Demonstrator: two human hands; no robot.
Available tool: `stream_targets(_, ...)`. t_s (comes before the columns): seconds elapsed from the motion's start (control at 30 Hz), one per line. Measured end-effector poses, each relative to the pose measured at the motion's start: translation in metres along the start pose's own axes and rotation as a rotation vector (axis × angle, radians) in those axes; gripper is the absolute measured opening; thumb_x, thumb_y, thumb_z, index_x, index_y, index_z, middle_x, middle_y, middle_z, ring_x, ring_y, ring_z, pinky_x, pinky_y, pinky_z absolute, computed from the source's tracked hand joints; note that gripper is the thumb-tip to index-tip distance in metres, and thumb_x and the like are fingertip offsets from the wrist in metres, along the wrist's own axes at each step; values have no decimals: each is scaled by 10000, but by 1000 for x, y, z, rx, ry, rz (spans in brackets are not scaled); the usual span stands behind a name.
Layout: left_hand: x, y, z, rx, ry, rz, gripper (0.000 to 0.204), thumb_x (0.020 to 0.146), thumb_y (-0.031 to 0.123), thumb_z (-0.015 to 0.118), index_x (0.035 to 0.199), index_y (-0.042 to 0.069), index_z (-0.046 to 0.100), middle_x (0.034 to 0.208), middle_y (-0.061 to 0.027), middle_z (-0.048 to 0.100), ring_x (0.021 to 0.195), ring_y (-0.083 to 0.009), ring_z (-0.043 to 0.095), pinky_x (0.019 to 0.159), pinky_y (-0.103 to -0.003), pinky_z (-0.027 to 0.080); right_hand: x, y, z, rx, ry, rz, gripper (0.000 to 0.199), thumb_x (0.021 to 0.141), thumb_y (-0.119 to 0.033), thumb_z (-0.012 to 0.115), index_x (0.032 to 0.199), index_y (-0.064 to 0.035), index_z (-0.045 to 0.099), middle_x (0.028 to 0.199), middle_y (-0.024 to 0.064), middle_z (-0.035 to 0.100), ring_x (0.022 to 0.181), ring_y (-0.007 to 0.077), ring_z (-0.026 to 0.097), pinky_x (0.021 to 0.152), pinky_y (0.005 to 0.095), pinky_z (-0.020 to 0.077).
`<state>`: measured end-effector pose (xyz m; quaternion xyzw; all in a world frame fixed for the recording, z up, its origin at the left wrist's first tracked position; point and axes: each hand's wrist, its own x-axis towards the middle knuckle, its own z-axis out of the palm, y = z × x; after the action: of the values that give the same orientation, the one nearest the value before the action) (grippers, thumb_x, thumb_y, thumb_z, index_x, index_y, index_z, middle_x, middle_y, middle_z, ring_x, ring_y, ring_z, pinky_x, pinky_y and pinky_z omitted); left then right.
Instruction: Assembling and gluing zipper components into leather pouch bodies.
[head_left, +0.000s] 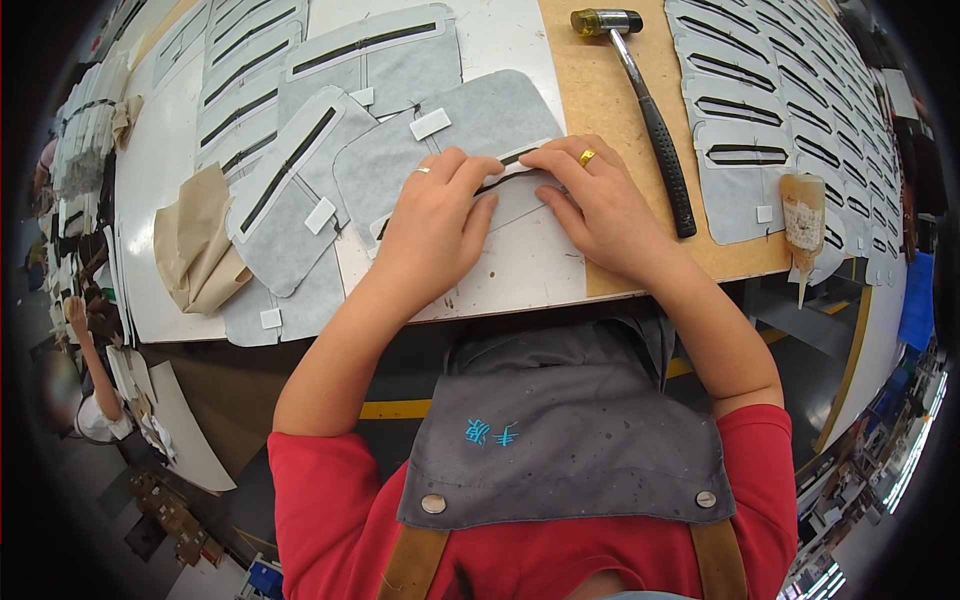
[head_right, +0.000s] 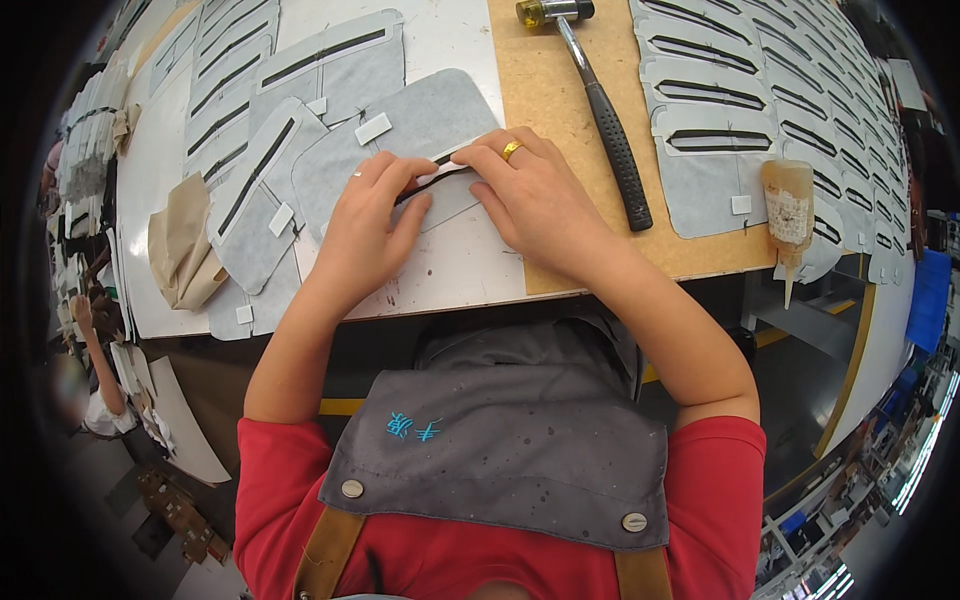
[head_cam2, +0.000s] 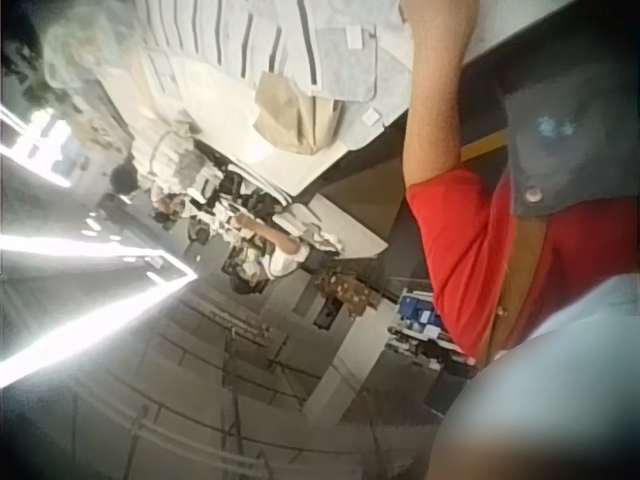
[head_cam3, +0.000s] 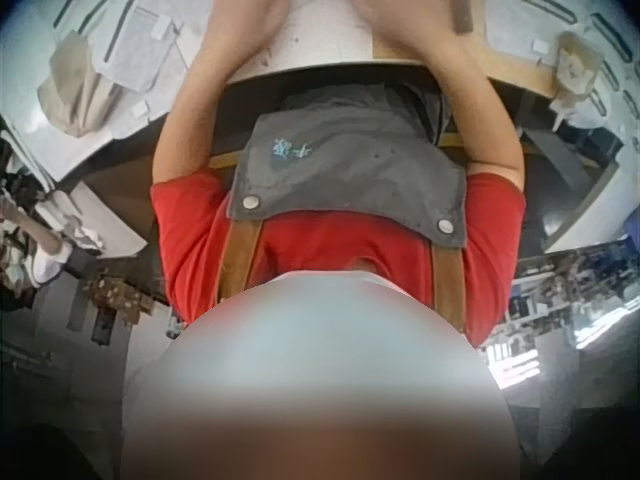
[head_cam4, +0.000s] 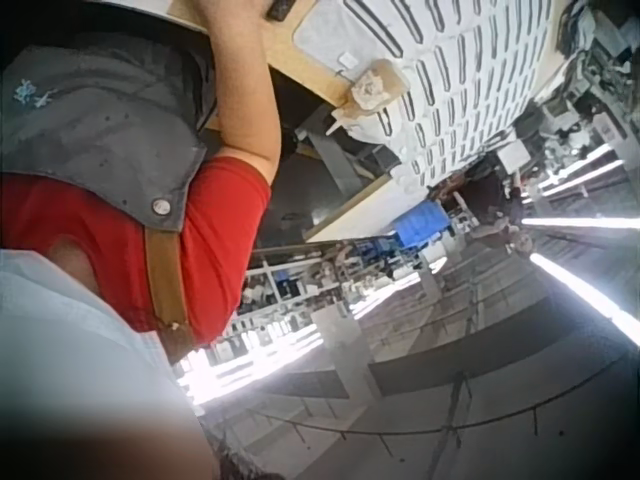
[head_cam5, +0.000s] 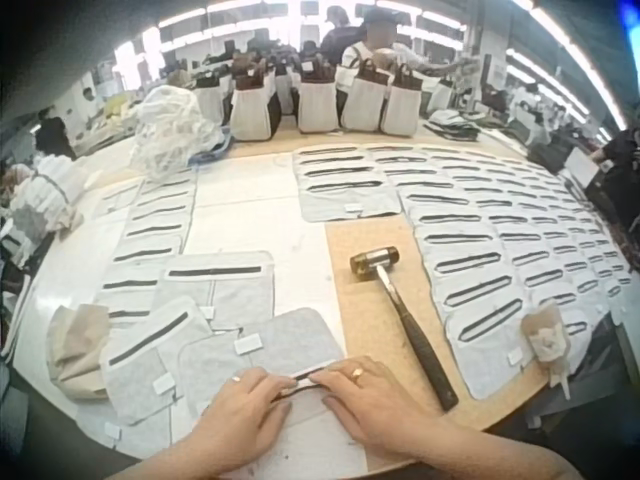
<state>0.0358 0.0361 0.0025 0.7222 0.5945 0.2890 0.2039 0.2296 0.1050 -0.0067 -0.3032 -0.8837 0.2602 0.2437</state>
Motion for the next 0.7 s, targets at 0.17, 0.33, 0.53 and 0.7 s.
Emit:
stream_targets(0.17, -7, -9, -5, -14, -19, 97, 259, 803, -49, 596, 1048, 24, 637, 928, -101, 563, 866, -288, 534, 765, -358, 458, 3, -1, -1, -136, -51, -105, 257, 816, -36, 601, 1069, -63, 633, 1059, 56, 626, 1064, 246, 550, 986, 394, 389)
stream_targets(0.33, -15, -13, 0, 123, 9, 180, 286, 784, -74, 599, 1049, 21, 653, 934, -97, 562, 880, -285, 531, 777, -357, 466, -1, 4, -11, -447, -46, -273, 286, 769, -58, 604, 1050, -74, 651, 1070, 32, 635, 1062, 220, 562, 1014, 373, 373)
stream_targets(0.53, -20, -8, -1, 89, 124, 84, 237, 813, -18, 630, 1048, 10, 603, 941, -116, 559, 893, -300, 543, 787, -376, 467, 12, -14, 3, -191, -5, -108, 223, 815, -116, 648, 1030, -66, 618, 1027, 68, 616, 1028, 257, 554, 939, 393, 408)
stream_targets(0.7, -38, -12, -17, 33, 16, -98, 200, 834, 32, 617, 1032, 42, 589, 948, -93, 546, 888, -283, 528, 762, -383, 403, 22, -21, 19, 38, -155, -90, 225, 814, -163, 674, 1009, -71, 608, 1008, 84, 580, 986, 280, 524, 866, 392, 405)
